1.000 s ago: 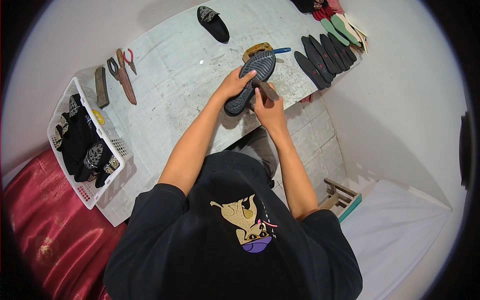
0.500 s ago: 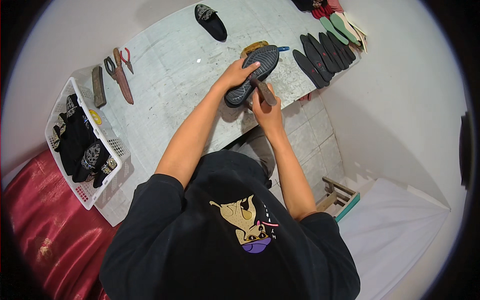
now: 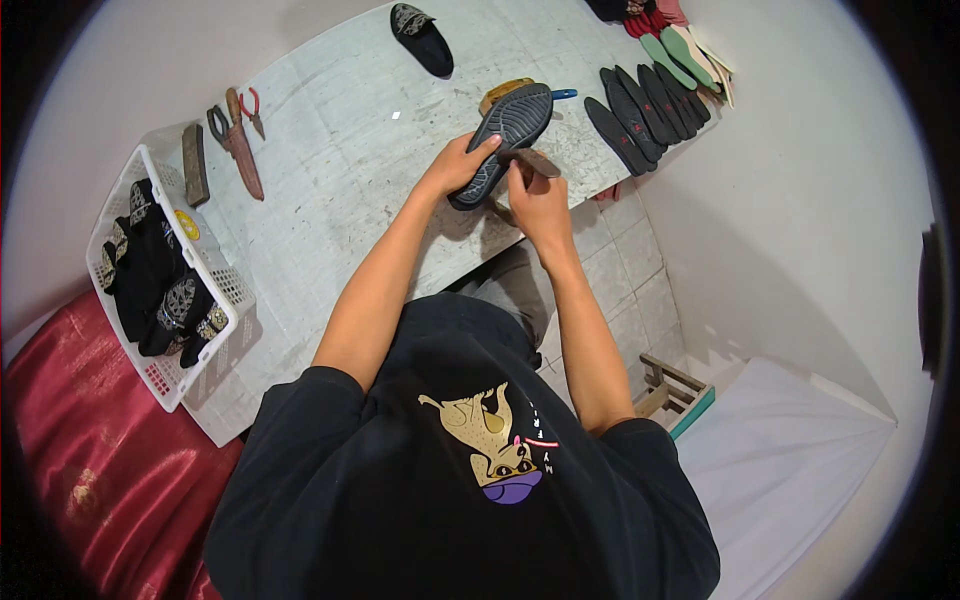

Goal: Applying adhesive to shoe components, attaching the sole, and trimming excess material using a hammer and knife.

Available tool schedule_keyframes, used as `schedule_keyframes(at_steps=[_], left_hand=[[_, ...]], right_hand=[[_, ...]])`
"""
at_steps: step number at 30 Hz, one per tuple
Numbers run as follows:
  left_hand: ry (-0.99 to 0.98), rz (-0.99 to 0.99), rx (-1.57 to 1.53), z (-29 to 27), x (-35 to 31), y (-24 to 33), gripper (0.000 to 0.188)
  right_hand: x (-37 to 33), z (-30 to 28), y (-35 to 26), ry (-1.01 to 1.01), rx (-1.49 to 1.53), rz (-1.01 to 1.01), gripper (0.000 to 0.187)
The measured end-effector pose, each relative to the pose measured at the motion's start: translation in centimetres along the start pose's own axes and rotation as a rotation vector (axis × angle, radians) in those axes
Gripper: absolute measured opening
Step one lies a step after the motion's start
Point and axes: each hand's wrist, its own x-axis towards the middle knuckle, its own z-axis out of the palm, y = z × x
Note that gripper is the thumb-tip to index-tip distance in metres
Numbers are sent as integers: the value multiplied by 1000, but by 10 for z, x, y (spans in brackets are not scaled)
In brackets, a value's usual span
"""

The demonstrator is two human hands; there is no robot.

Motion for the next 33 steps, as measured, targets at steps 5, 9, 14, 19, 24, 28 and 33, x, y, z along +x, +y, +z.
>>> schedule_keyframes(at_steps=[5,9,14,19,24,28,33], left_hand=[[-50,30,-10,0,5,-3,56],[-37,9,-8,-4,4,-7,57],[-82,3,109,-7,13,0,60],[-35,63,116,2,26,6,62],[-131,52,113,-9,28,9,61],[-71,-52,-102,-5,21,3,59],[-35,-9,-189,3,7,2,55]], right_hand=[[-12,9,0,48,-35,-47,13],[-15,5,-17,40,65,-14,11],[-16,7,-1,38,24,-92,12],[-20,14,0,37,30,-102,12],[-12,14,2,-32,23,-7,13],[-12,13,6,-14,-7,-35,14],[-12,10,6,5,14,-76,15]])
